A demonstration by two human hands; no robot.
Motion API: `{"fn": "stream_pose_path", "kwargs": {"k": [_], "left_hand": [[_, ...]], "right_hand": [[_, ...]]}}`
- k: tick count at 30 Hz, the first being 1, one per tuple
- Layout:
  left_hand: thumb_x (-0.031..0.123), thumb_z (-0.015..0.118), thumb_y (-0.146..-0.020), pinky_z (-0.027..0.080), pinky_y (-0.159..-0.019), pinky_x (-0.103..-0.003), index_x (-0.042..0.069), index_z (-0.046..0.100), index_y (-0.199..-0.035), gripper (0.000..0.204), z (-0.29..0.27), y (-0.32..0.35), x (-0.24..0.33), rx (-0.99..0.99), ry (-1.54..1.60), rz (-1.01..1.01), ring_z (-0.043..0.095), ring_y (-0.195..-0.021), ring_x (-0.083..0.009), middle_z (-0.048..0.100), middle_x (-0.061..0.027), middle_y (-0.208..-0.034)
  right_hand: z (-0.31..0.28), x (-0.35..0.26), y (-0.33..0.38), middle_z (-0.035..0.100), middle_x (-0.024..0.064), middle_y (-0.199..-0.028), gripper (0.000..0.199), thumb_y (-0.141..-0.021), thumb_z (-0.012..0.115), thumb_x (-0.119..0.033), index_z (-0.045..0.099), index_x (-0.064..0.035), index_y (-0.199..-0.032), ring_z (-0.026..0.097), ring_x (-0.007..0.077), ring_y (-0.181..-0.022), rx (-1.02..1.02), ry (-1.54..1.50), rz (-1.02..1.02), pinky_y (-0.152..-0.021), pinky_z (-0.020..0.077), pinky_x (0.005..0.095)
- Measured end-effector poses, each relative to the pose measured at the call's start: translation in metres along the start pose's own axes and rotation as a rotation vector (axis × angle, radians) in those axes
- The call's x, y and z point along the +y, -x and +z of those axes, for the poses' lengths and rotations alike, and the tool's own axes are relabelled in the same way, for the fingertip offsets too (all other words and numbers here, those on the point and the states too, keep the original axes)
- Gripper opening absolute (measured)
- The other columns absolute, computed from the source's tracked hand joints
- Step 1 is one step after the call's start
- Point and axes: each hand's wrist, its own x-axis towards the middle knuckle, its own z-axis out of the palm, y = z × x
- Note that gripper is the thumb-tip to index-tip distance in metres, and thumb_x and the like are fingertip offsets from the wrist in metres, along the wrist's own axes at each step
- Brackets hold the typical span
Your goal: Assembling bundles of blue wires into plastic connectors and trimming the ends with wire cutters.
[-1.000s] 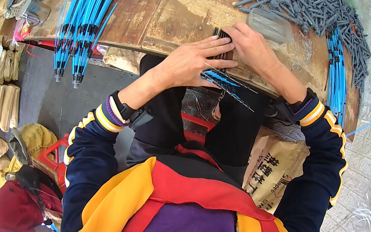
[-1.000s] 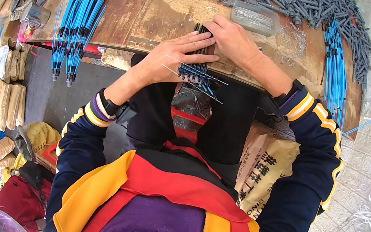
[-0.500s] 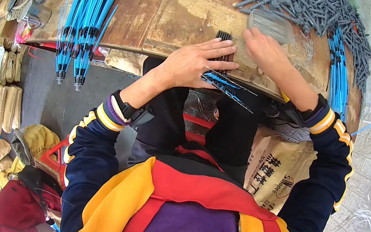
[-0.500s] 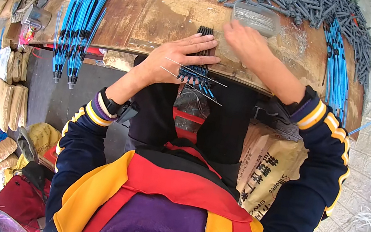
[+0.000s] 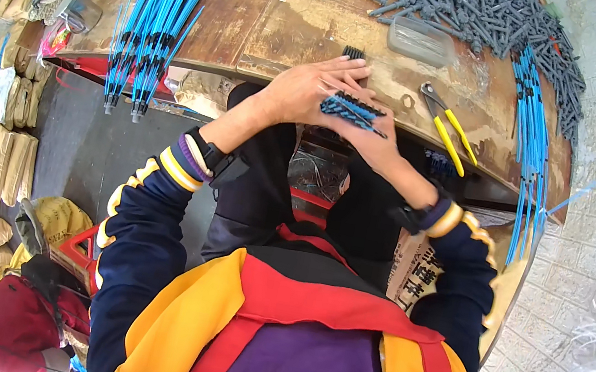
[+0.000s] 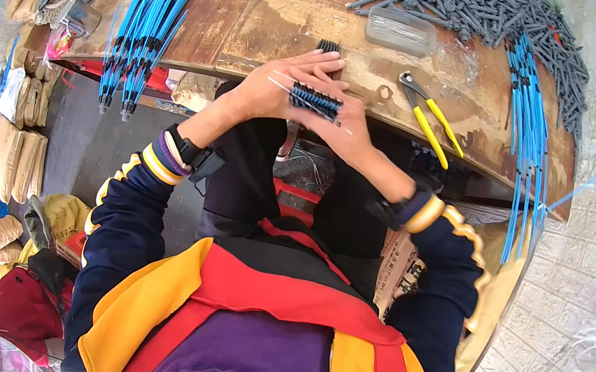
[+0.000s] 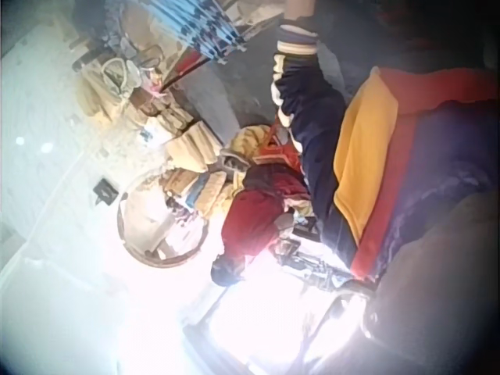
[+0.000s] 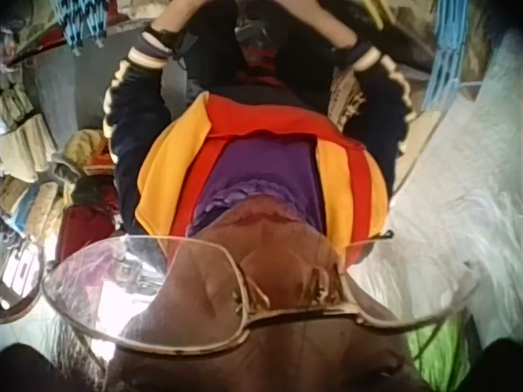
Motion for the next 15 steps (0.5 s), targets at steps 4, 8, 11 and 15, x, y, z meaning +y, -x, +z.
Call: {"fn": "stream_pose_path", "kwargs": {"k": [4,8,11,15], "left_hand": [[0.022,0.079,-0.074,0.043,-0.106,-0.037,0.012,0.065,-0.122,0.051,-0.004,-0.001,0.008,0.068,0.243,-0.146,0.051,-0.128,-0.0251,0.057,-0.0072,-0.134],[0.021,0.080,-0.077,0.050,-0.095,-0.033,0.008,0.064,-0.118,0.045,-0.022,-0.018,0.033,0.065,0.452,-0.317,0.062,-0.108,-0.0221,0.066,-0.0101,-0.117],[0.018,0.081,-0.079,0.052,-0.089,-0.032,0.004,0.063,-0.115,0.043,-0.021,-0.031,0.037,-0.177,0.735,-0.394,0.063,-0.101,-0.0148,0.068,-0.0078,-0.109],[0.017,0.079,-0.080,0.052,-0.087,-0.033,0.003,0.064,-0.112,0.037,0.016,-0.010,0.054,-0.140,0.833,-0.374,0.064,-0.098,-0.0147,0.069,-0.0056,-0.100]], "right_hand": [[0.005,-0.008,-0.008,0.072,0.0075,-0.105,0.038,-0.080,0.078,-0.023,0.069,-0.0078,-0.114,0.065,0.0109,-0.096,0.273,-0.070,0.184,-0.084,0.0509,0.0287],[-0.041,-0.073,-0.037,0.073,0.0049,-0.092,0.026,-0.084,0.074,-0.016,0.070,-0.0035,-0.107,0.067,0.0098,-0.085,0.189,0.038,-0.017,-0.078,0.0525,0.0267],[-0.047,-0.087,-0.024,0.072,0.0047,-0.094,0.023,-0.085,0.073,-0.014,0.070,-0.0018,-0.103,0.067,0.0105,-0.087,0.158,-0.058,0.006,-0.079,0.0526,0.0266],[-0.038,-0.060,0.000,0.072,0.0038,-0.089,0.020,-0.088,0.070,-0.019,0.071,-0.0033,-0.101,0.067,0.0101,-0.084,0.188,-0.175,0.101,-0.077,0.0527,0.0258]]}}
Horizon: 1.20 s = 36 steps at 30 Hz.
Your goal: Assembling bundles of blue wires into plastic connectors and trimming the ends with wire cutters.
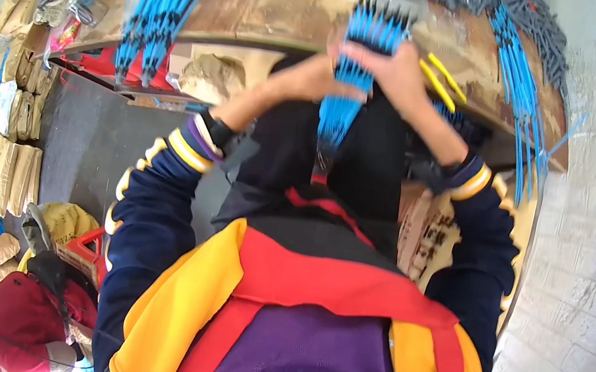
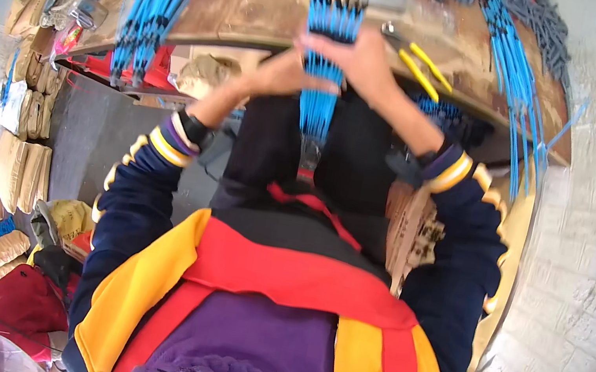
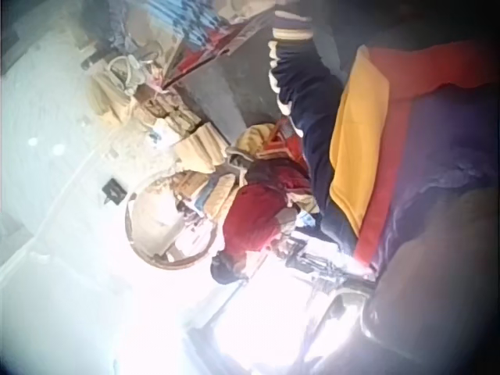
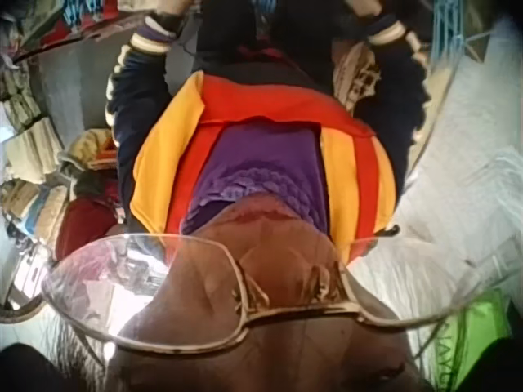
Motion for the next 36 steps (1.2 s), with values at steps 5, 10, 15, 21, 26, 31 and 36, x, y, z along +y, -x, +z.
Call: {"fn": "stream_pose_path", "kwargs": {"k": [5,10,15,21,26,31,36], "left_hand": [[0.016,0.078,-0.081,0.051,-0.090,-0.033,0.002,0.061,-0.117,0.042,0.040,0.016,-0.050,0.036,0.012,-0.047,0.062,-0.099,-0.0145,0.067,-0.0059,-0.099],[0.014,0.072,-0.086,0.054,-0.081,-0.030,-0.001,0.063,-0.114,0.033,-0.053,0.012,-0.002,-0.430,0.046,-0.217,0.065,-0.092,-0.0147,0.069,-0.0095,-0.097],[0.015,0.066,-0.089,0.054,-0.069,-0.028,-0.001,0.069,-0.100,0.019,-0.179,-0.073,-0.004,0.351,-0.287,-0.347,0.068,-0.079,-0.0145,0.070,-0.0096,-0.085],[0.015,0.071,-0.081,0.052,-0.073,-0.036,0.002,0.070,-0.091,0.017,-0.226,-0.158,-0.076,0.597,-1.083,0.050,0.066,-0.080,-0.0270,0.067,-0.0115,-0.084],[0.016,0.075,-0.074,0.051,-0.076,-0.039,0.002,0.067,-0.086,0.020,-0.218,-0.175,-0.074,0.559,-1.309,-0.048,0.062,-0.082,-0.0334,0.064,-0.0141,-0.089],[0.020,0.078,-0.078,0.051,-0.070,-0.034,0.002,0.063,-0.095,0.029,-0.171,-0.141,-0.011,0.562,-0.746,-0.188,0.064,-0.080,-0.0207,0.064,-0.0111,-0.095],[0.016,0.071,-0.088,0.053,-0.069,-0.028,0.002,0.056,-0.122,0.040,-0.090,-0.042,0.006,0.551,0.296,-0.146,0.064,-0.081,-0.0148,0.064,-0.0075,-0.098]], "right_hand": [[0.004,0.037,0.031,0.071,0.0066,-0.096,0.025,-0.087,0.070,-0.010,0.066,0.0013,-0.109,0.067,0.0139,-0.088,0.014,-0.212,0.292,-0.082,0.0535,0.0295],[0.001,0.037,0.031,0.071,0.0099,-0.101,0.028,-0.087,0.069,-0.006,0.064,0.0037,-0.112,0.068,0.0181,-0.093,0.018,-0.219,0.320,-0.085,0.0535,0.0320],[0.001,0.042,0.022,0.070,0.0128,-0.101,0.027,-0.087,0.068,-0.002,0.063,0.0071,-0.112,0.069,0.0208,-0.096,0.008,-0.281,0.364,-0.086,0.0539,0.0320],[0.000,0.053,0.015,0.070,0.0130,-0.103,0.026,-0.087,0.067,0.000,0.063,0.0080,-0.112,0.069,0.0210,-0.097,-0.009,-0.320,0.448,-0.086,0.0540,0.0315],[0.002,0.049,0.015,0.070,0.0120,-0.102,0.025,-0.087,0.067,0.000,0.064,0.0071,-0.111,0.069,0.0201,-0.096,-0.018,-0.329,0.498,-0.087,0.0537,0.0308],[0.003,0.052,0.015,0.071,0.0105,-0.101,0.024,-0.087,0.068,-0.002,0.065,0.0054,-0.109,0.069,0.0187,-0.094,0.008,-0.280,0.452,-0.085,0.0537,0.0307],[0.004,0.050,0.010,0.071,0.0106,-0.099,0.023,-0.087,0.069,-0.004,0.064,0.0034,-0.108,0.069,0.0191,-0.091,0.025,-0.350,0.411,-0.082,0.0542,0.0315]]}}
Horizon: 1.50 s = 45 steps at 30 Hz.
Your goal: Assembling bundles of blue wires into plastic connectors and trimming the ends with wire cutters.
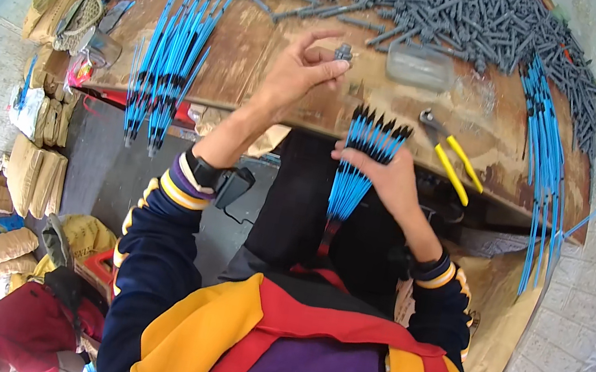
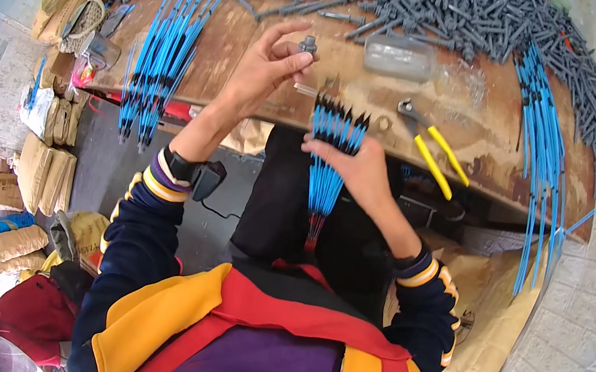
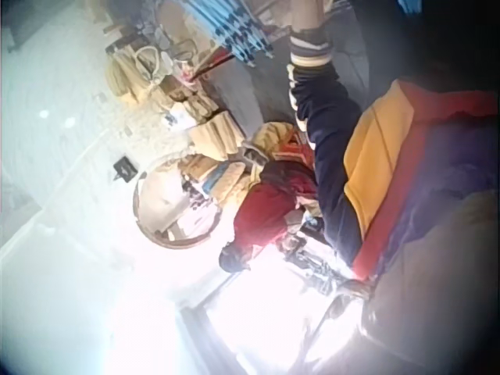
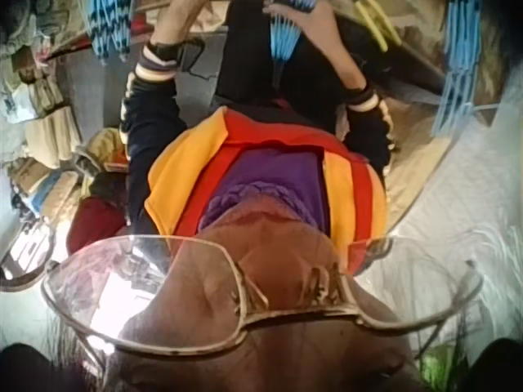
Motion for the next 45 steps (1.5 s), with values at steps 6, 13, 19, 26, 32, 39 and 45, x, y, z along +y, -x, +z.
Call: {"fn": "stream_pose_path", "kwargs": {"k": [6,13,19,26,32,39,45], "left_hand": [[0.006,0.057,-0.096,0.056,-0.082,-0.025,0.003,0.042,-0.141,0.047,0.017,0.043,-0.001,-0.017,0.495,-0.160,0.065,-0.091,-0.0147,0.064,-0.0077,-0.103],[0.008,0.057,-0.097,0.056,-0.088,-0.028,0.000,0.047,-0.135,0.040,0.017,0.045,-0.008,-0.069,0.465,-0.026,0.066,-0.097,-0.0172,0.062,-0.0100,-0.109],[0.008,0.058,-0.096,0.057,-0.087,-0.028,-0.001,0.052,-0.129,0.035,0.018,0.044,-0.011,-0.040,0.537,-0.103,0.065,-0.097,-0.0173,0.063,-0.0102,-0.109],[0.008,0.055,-0.097,0.057,-0.086,-0.026,-0.002,0.052,-0.127,0.031,0.016,0.043,-0.013,-0.027,0.539,-0.136,0.066,-0.102,-0.0191,0.063,-0.0147,-0.116],[0.008,0.058,-0.096,0.057,-0.086,-0.027,-0.002,0.054,-0.127,0.033,0.016,0.041,-0.010,-0.026,0.528,-0.137,0.066,-0.101,-0.0189,0.063,-0.0141,-0.116],[0.005,0.063,-0.092,0.054,-0.086,-0.026,-0.003,0.055,-0.129,0.038,0.018,0.055,0.001,-0.002,0.503,-0.120,0.065,-0.097,-0.0156,0.064,-0.0097,-0.113],[0.001,0.069,-0.086,0.052,-0.086,-0.026,-0.005,0.056,-0.127,0.044,0.032,0.059,0.011,0.082,0.207,0.039,0.065,-0.096,-0.0139,0.066,-0.0103,-0.109]], "right_hand": [[0.003,-0.001,-0.001,0.071,0.0120,-0.097,0.026,-0.088,0.068,-0.006,0.063,0.0018,-0.112,0.070,0.0207,-0.088,0.002,-0.041,-0.005,-0.080,0.0546,0.0314],[0.010,0.000,-0.004,0.071,0.0127,-0.095,0.028,-0.090,0.067,-0.009,0.061,0.0014,-0.116,0.070,0.0223,-0.087,0.010,-0.103,-0.024,-0.078,0.0556,0.0314],[0.010,-0.002,-0.005,0.071,0.0113,-0.093,0.024,-0.091,0.068,-0.015,0.063,0.0022,-0.107,0.070,0.0190,-0.085,0.033,-0.109,-0.007,-0.076,0.0548,0.0281],[0.009,0.000,-0.008,0.071,0.0114,-0.093,0.025,-0.091,0.068,-0.015,0.063,0.0015,-0.109,0.070,0.0197,-0.084,0.026,-0.078,-0.024,-0.075,0.0551,0.0294],[0.010,0.001,-0.010,0.071,0.0122,-0.093,0.027,-0.091,0.066,-0.012,0.061,0.0005,-0.115,0.070,0.0222,-0.084,0.031,-0.048,-0.040,-0.076,0.0558,0.0316],[0.011,0.003,-0.012,0.070,0.0122,-0.094,0.026,-0.091,0.066,-0.012,0.061,0.0006,-0.114,0.070,0.0222,-0.085,0.025,-0.132,-0.026,-0.076,0.0556,0.0314],[0.013,0.002,-0.008,0.070,0.0122,-0.094,0.026,-0.091,0.066,-0.012,0.060,0.0009,-0.113,0.070,0.0221,-0.086,0.016,-0.144,-0.006,-0.076,0.0556,0.0312]]}}
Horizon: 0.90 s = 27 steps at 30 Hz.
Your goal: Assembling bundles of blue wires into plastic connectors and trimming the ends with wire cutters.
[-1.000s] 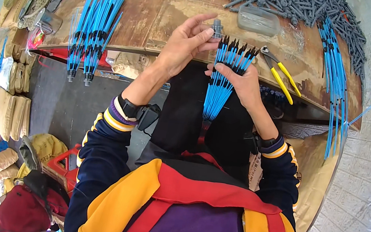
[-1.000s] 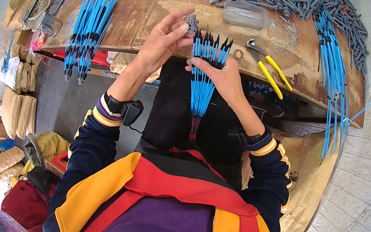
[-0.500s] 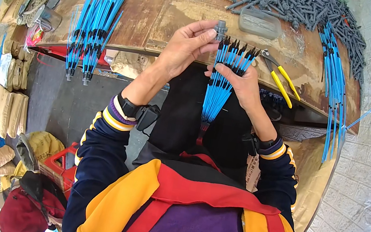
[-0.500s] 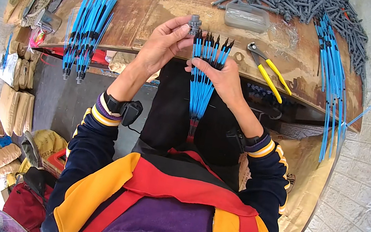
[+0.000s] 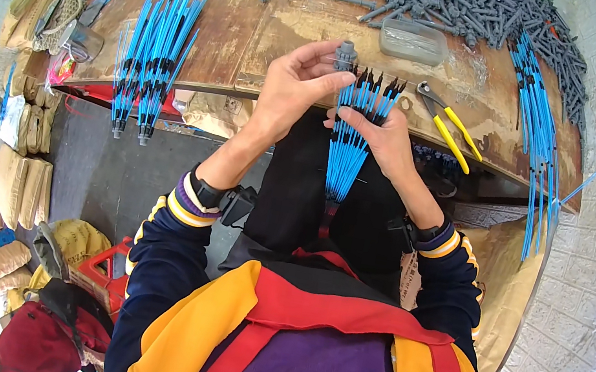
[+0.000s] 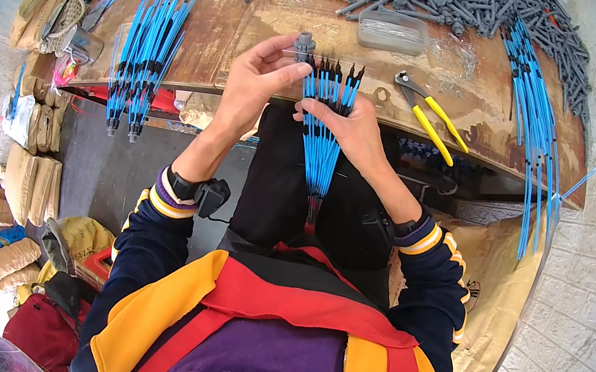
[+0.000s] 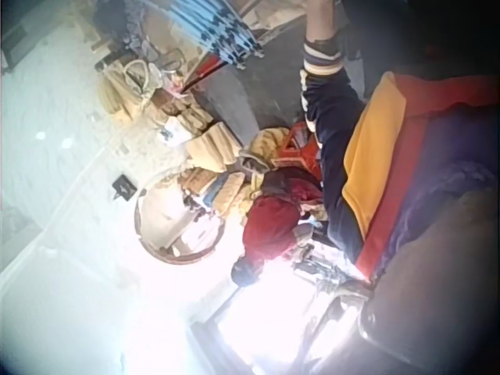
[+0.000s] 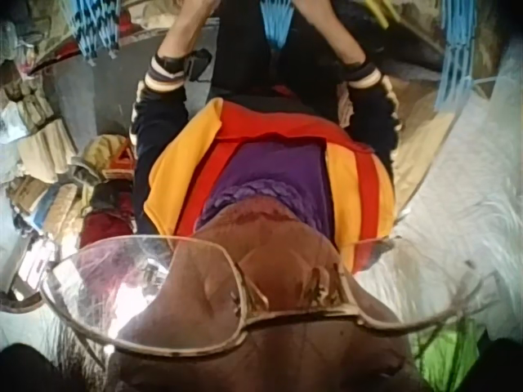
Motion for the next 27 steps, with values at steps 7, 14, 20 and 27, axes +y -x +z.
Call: {"fn": "stream_pose_path", "kwargs": {"k": [7,14,20,27], "left_hand": [[0.000,0.071,-0.084,0.052,-0.085,-0.026,-0.006,0.058,-0.124,0.042,0.000,-0.002,-0.003,0.035,0.001,0.002,0.066,-0.094,-0.0138,0.067,-0.0111,-0.105],[0.001,0.071,-0.085,0.053,-0.084,-0.026,-0.005,0.059,-0.122,0.040,0.001,-0.005,0.000,0.021,-0.028,0.004,0.066,-0.093,-0.0133,0.068,-0.0108,-0.105],[0.002,0.070,-0.086,0.053,-0.082,-0.026,-0.004,0.058,-0.122,0.039,0.001,-0.003,0.004,0.029,-0.013,-0.013,0.065,-0.091,-0.0121,0.068,-0.0103,-0.104],[0.006,0.070,-0.087,0.052,-0.081,-0.025,-0.004,0.058,-0.123,0.039,0.005,0.004,0.013,0.021,-0.155,-0.018,0.064,-0.092,-0.0117,0.067,-0.0090,-0.104]], "right_hand": [[-0.001,0.000,-0.001,0.070,0.0120,-0.095,0.025,-0.091,0.067,-0.012,0.061,0.0006,-0.112,0.070,0.0214,-0.086,-0.005,0.024,0.012,-0.077,0.0555,0.0309],[0.017,0.017,0.003,0.069,0.0062,-0.088,0.020,-0.090,0.067,-0.011,0.062,0.0007,-0.106,0.067,0.0150,-0.079,0.330,0.133,-0.267,-0.075,0.0527,0.0271],[0.019,0.018,0.019,0.065,0.0001,-0.080,0.019,-0.090,0.066,-0.011,0.061,-0.0003,-0.104,0.059,0.0098,-0.071,0.507,0.415,-0.410,-0.069,0.0486,0.0251],[0.017,0.001,0.025,0.064,0.0086,-0.074,0.024,-0.092,0.065,-0.017,0.058,-0.0019,-0.109,0.061,0.0170,-0.065,0.413,0.679,-0.250,-0.062,0.0476,0.0315]]}}
